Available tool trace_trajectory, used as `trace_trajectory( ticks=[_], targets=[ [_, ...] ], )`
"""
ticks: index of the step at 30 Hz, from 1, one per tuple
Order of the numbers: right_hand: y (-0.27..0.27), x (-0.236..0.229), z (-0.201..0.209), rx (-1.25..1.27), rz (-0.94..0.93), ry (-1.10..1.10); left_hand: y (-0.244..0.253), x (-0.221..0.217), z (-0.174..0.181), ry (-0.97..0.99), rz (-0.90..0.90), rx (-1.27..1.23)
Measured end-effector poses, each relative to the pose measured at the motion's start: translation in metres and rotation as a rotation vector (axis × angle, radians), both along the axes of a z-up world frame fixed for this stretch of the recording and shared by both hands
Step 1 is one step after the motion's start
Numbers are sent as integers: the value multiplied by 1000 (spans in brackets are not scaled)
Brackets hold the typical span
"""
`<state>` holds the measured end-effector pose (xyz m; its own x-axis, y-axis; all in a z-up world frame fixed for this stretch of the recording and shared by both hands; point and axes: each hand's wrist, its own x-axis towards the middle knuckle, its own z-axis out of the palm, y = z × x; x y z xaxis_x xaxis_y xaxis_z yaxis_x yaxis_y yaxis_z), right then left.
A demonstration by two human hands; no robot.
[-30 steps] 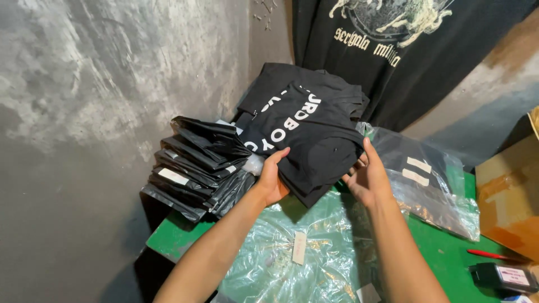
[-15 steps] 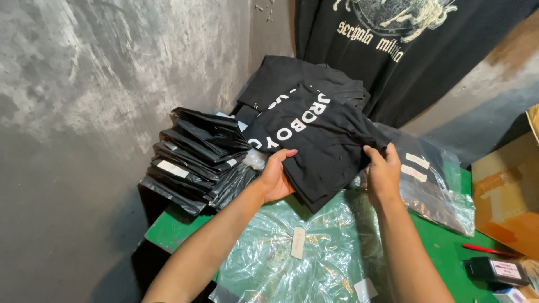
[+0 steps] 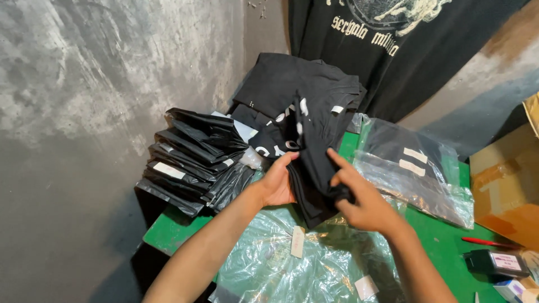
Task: Folding black t-shirts and placing them into clear plastic packaging bags
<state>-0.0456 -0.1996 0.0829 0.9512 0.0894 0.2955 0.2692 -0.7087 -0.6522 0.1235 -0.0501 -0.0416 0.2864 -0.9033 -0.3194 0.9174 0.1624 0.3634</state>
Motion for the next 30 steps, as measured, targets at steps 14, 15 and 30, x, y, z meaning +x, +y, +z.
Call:
trace_trajectory(
  ticks=[14, 15, 30],
  targets=[
    [57, 1, 17, -441, -425, 424, -14, -32, -3, -64, -122, -58],
    [60, 5, 13, -527, -462, 440, -8, -40, 13, -31, -131, -98],
    [21, -20, -5, -587, -610, 416, 0, -70, 24, -382, -231, -186]
  ],
)
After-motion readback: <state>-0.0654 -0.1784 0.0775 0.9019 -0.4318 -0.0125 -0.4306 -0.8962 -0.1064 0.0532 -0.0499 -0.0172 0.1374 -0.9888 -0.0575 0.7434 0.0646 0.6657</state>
